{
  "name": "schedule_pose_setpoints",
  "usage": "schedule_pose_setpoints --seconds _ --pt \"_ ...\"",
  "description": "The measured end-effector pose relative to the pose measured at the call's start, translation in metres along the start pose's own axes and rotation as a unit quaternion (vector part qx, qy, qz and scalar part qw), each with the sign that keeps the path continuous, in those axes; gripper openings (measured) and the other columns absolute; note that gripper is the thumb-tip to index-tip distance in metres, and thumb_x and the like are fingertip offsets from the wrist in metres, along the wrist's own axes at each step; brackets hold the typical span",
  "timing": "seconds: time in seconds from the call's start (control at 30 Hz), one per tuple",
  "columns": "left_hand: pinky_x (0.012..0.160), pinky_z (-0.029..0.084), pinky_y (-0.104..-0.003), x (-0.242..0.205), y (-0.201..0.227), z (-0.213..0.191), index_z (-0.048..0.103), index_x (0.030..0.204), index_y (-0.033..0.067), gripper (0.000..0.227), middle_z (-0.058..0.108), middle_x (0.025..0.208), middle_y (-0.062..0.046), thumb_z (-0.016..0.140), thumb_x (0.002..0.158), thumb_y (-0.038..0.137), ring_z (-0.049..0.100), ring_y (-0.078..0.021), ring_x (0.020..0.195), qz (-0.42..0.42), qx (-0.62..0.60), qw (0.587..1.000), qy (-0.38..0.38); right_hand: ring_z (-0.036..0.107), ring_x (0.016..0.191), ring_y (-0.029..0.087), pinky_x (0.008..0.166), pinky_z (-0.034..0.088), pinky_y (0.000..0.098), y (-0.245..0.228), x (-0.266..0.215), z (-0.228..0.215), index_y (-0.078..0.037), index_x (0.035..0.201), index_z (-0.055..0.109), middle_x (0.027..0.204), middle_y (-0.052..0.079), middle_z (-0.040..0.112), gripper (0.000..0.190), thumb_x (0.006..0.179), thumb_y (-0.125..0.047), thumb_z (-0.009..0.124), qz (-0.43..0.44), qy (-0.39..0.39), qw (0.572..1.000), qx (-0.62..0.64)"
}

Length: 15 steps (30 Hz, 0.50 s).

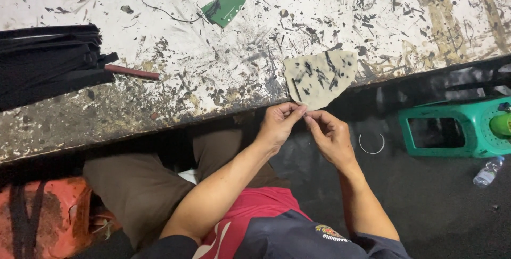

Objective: The person applies a coating to the edges of leather straps with a small applicator and rubs them with a cloth while sitting at a cluttered workbench.

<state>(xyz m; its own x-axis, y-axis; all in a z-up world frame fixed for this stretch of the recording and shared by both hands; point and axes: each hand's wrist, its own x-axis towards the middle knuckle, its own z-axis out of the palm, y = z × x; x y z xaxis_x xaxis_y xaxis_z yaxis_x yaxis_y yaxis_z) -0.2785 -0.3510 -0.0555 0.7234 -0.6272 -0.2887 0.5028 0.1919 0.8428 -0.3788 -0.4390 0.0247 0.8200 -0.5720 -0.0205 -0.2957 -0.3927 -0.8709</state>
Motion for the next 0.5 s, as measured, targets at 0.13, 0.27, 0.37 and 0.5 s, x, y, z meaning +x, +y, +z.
schedule_pose_setpoints --seconds 0.13,0.27,0.37,0.5 --pt "0.076 0.055 -0.02 -0.002 0.004 0.004 0.078 0.088 0.0102 0.01 0.075 0.077 -0.001 0.079 0.093 0.019 0.066 -0.0018 0.076 -0.007 -0.003 1.0 0.016 0.063 0.056 0.019 0.053 0.051 0.0319 -0.014 -0.007 -0.001 -0.006 0.101 0.078 0.064 0.012 0.07 0.009 0.096 -0.012 0.074 -0.026 0.013 0.999 -0.045" --pt "0.073 0.052 -0.019 -0.002 -0.001 0.008 0.077 0.085 0.0097 0.011 0.074 0.074 0.002 0.081 0.09 0.018 0.062 -0.0008 0.074 -0.002 -0.015 0.999 0.039 0.057 0.052 0.015 0.049 0.048 0.0298 -0.018 -0.011 -0.001 -0.006 0.101 0.078 0.059 0.011 0.067 0.015 0.102 -0.012 0.065 -0.022 0.008 0.999 -0.031" --pt "0.071 0.051 -0.018 -0.004 0.003 0.009 0.077 0.084 0.0089 0.011 0.073 0.073 0.002 0.081 0.09 0.018 0.062 -0.0013 0.073 -0.001 -0.022 0.999 0.043 0.052 0.049 0.01 0.047 0.047 0.027 0.011 -0.019 0.001 -0.006 0.096 0.078 0.054 0.005 0.062 0.016 0.102 -0.012 0.064 -0.004 -0.001 0.999 0.041" --pt "0.07 0.047 -0.016 -0.01 0.014 0.011 0.077 0.084 0.009 0.011 0.073 0.072 0.003 0.082 0.088 0.018 0.061 -0.0005 0.071 -0.003 -0.018 0.999 0.04 0.046 0.036 0.011 0.036 0.042 0.0237 0.032 -0.03 0.005 0.001 0.097 0.074 0.047 0.005 0.052 0.016 0.101 -0.008 0.061 0.077 -0.013 0.975 0.209"
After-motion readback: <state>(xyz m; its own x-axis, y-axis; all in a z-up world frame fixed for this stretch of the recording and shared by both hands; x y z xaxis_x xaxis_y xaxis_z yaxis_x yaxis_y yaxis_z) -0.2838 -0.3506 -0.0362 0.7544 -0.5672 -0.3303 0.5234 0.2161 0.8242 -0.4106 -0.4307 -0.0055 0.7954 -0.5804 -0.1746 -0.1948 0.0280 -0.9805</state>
